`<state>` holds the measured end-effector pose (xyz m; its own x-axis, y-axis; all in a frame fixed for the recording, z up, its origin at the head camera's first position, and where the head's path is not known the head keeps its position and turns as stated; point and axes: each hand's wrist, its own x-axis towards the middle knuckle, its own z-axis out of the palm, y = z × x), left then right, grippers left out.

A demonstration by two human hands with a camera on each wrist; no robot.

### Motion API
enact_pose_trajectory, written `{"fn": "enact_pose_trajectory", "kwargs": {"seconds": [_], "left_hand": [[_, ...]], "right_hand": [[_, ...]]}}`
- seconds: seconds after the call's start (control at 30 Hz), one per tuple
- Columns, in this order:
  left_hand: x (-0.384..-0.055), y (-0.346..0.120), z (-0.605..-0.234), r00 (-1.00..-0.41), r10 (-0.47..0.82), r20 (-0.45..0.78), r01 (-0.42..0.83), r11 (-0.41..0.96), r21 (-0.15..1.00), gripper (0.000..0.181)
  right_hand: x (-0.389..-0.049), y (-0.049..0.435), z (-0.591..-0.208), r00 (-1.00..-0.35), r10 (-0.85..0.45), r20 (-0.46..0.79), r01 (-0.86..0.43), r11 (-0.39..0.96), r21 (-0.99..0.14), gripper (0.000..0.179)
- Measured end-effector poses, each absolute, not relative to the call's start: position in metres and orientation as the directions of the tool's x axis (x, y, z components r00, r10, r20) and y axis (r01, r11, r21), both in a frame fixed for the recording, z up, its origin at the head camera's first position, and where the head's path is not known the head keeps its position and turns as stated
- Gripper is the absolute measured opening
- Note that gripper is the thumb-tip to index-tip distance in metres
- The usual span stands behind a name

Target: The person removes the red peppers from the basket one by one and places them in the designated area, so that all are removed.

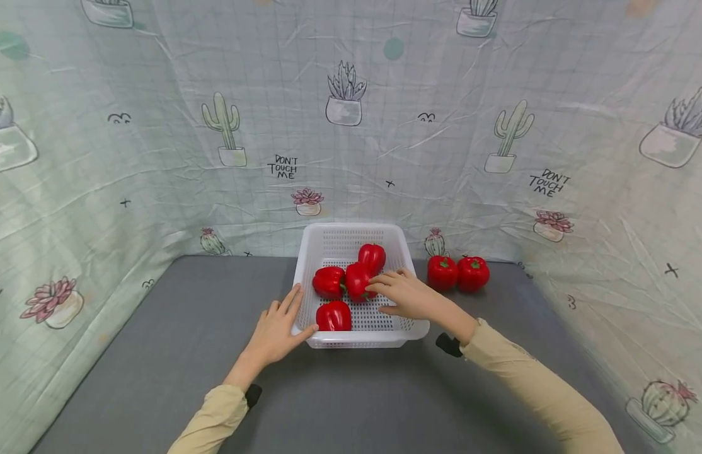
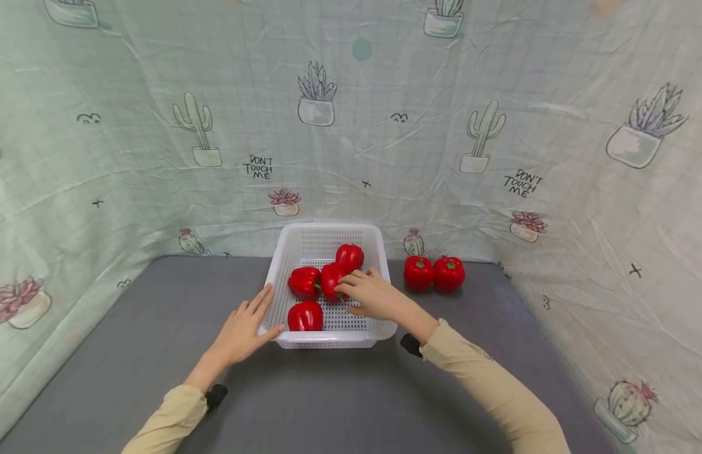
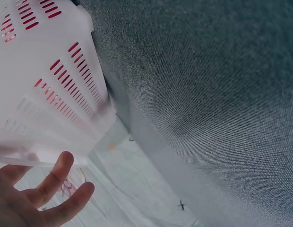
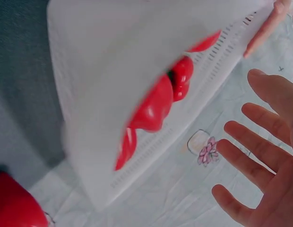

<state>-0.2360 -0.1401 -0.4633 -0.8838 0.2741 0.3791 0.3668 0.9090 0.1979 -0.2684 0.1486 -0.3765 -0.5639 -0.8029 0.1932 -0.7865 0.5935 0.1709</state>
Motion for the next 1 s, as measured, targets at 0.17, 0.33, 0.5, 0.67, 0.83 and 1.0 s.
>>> {"fn": "enact_pose_trajectory", "kwargs": {"seconds": [0.17, 0.33, 0.5, 0.67, 0.83, 1.0], "left_hand": [[-0.235, -0.141, -0.464, -0.885, 0.271, 0.379, 0.366, 0.908, 0.205, 0.079], [-0.237, -0.14, -0.464, -0.889, 0.269, 0.371, 0.365, 0.905, 0.219, 0.079], [-0.237, -0.14, -0.464, -0.896, 0.266, 0.356, 0.357, 0.907, 0.222, 0.081], [-0.237, -0.139, -0.464, -0.895, 0.266, 0.357, 0.357, 0.908, 0.22, 0.081], [-0.238, -0.139, -0.465, -0.892, 0.268, 0.363, 0.361, 0.907, 0.217, 0.08], [-0.239, -0.14, -0.466, -0.889, 0.266, 0.373, 0.363, 0.906, 0.22, 0.079]], "right_hand": [[-0.274, 0.133, -0.368, -0.558, -0.807, 0.191, -0.782, 0.589, 0.202, 0.048], [-0.282, 0.119, -0.365, -0.539, -0.812, 0.223, -0.778, 0.582, 0.238, 0.046], [-0.291, 0.104, -0.366, -0.514, -0.828, 0.225, -0.79, 0.559, 0.252, 0.043], [-0.299, 0.089, -0.372, -0.488, -0.852, 0.188, -0.777, 0.522, 0.351, 0.041], [-0.303, 0.076, -0.38, -0.46, -0.876, 0.146, -0.739, 0.469, 0.484, 0.042], [-0.308, 0.066, -0.387, -0.42, -0.9, 0.119, -0.696, 0.403, 0.594, 0.046]]}}
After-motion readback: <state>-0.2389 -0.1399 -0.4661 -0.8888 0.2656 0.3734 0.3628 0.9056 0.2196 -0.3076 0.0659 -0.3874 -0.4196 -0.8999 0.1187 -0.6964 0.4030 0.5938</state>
